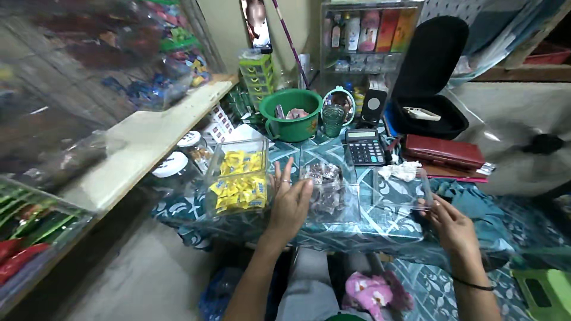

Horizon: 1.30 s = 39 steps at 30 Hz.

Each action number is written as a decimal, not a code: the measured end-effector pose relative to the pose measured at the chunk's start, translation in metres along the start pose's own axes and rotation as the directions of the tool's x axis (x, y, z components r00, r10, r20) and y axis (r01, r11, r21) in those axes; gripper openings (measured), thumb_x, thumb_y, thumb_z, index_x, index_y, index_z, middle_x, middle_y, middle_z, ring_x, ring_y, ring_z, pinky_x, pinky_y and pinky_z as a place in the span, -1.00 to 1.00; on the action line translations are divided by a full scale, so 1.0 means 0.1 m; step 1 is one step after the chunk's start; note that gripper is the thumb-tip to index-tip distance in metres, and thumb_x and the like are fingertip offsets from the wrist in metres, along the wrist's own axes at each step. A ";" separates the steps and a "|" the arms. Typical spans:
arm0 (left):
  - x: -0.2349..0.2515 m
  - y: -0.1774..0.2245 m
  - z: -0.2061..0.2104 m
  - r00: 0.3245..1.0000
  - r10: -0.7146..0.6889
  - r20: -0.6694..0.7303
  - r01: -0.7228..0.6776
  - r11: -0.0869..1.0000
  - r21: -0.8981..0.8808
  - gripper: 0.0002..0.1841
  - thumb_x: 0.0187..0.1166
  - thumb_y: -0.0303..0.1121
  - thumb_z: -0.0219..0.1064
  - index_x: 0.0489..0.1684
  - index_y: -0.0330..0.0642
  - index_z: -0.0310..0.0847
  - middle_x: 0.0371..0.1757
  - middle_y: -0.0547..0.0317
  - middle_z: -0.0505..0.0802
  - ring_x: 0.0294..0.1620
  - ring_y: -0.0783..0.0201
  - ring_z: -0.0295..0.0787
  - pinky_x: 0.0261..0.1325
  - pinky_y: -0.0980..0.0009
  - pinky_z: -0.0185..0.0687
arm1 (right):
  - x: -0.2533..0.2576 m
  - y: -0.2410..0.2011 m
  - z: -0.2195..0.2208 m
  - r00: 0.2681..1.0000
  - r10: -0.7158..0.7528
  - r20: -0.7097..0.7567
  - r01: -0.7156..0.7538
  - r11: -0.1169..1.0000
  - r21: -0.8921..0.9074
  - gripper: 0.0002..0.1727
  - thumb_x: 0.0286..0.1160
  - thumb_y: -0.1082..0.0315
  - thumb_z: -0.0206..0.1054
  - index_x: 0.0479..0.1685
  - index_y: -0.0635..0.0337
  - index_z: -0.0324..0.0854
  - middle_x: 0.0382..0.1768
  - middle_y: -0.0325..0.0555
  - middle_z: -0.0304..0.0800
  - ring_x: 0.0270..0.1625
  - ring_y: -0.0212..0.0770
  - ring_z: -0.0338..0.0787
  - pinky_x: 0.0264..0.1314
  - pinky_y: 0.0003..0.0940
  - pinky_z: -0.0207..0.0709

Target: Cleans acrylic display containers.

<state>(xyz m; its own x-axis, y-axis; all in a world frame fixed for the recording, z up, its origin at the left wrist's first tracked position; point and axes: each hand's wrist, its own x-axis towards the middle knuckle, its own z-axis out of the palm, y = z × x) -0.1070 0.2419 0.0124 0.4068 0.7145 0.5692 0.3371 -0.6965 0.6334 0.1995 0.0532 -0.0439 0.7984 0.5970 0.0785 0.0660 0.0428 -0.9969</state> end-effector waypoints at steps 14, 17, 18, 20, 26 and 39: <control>-0.68 0.15 -0.33 0.984 0.147 -0.099 -0.145 0.989 0.019 -0.71 0.57 -0.17 0.42 0.13 -0.04 0.84 0.61 -0.26 0.54 0.79 -0.13 0.19 0.77 0.07 0.20 | -0.29 -0.32 0.03 0.923 -0.285 0.259 0.381 0.584 -0.717 -0.35 0.73 0.07 0.20 0.54 0.49 0.47 0.50 0.57 0.49 0.49 0.60 0.53 0.49 0.49 0.34; -0.76 0.00 -0.20 0.995 0.089 -0.040 -0.082 0.987 0.139 -0.42 0.58 0.04 0.35 0.50 -0.10 0.62 0.66 -0.33 0.47 0.76 -0.28 0.21 0.75 -0.22 0.06 | -0.52 -0.49 0.31 0.688 -0.617 0.383 0.710 0.461 -0.532 -0.56 0.69 0.22 0.20 0.31 0.38 0.70 0.38 0.32 0.70 0.42 0.24 0.73 0.42 0.05 0.61; -0.77 -0.02 -0.16 0.997 0.073 -0.026 -0.068 0.983 0.170 -0.36 0.60 0.07 0.30 0.56 -0.17 0.55 0.65 -0.31 0.48 0.75 -0.31 0.22 0.75 -0.30 -0.03 | -0.60 -0.52 0.47 0.588 -0.679 0.439 0.801 0.413 -0.433 -0.62 0.70 0.24 0.21 0.24 0.30 0.75 0.32 0.21 0.77 0.39 0.10 0.75 0.44 -0.07 0.61; -0.79 -0.03 -0.09 0.997 0.064 -0.043 -0.054 0.976 0.210 -0.34 0.65 0.04 0.24 0.59 -0.27 0.49 0.61 -0.22 0.57 0.73 -0.30 0.27 0.75 -0.35 -0.12 | -0.74 -0.49 0.81 0.418 -0.714 0.561 0.906 0.281 -0.317 -0.66 0.72 0.16 0.24 0.22 0.12 0.77 0.27 -0.01 0.83 0.40 -0.03 0.73 0.49 -0.14 0.54; -0.92 0.02 -0.11 0.986 0.112 -0.122 -0.091 0.982 0.168 -0.50 0.69 -0.16 0.23 0.49 -0.29 0.58 0.50 -0.10 0.70 0.72 -0.10 0.36 0.79 -0.12 0.03 | -0.69 -0.18 1.39 0.271 -0.671 0.690 0.948 0.064 -0.311 -0.70 0.65 0.17 0.28 0.05 0.18 0.81 -0.08 -0.13 0.94 0.14 -0.07 0.89 0.57 0.02 0.47; -1.20 0.00 -0.41 0.957 0.042 -0.288 -0.018 0.996 0.087 -0.61 0.70 -0.26 0.22 0.31 -0.37 0.69 0.37 -0.10 0.79 0.65 0.11 0.49 0.73 0.23 0.28 | -0.07 -1.00 1.40 0.558 -0.685 0.469 0.817 0.553 -0.164 -0.80 0.56 0.40 0.30 -0.07 0.32 0.79 -0.14 -0.01 0.91 -0.05 -0.14 0.89 0.14 -0.09 0.72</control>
<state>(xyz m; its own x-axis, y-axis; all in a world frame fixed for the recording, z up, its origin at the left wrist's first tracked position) -0.1904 0.1585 -0.0348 0.1589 0.6729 0.7224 0.4022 -0.7124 0.5751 0.1038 0.1573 0.0544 0.1196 0.6792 0.7242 0.7867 0.3801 -0.4865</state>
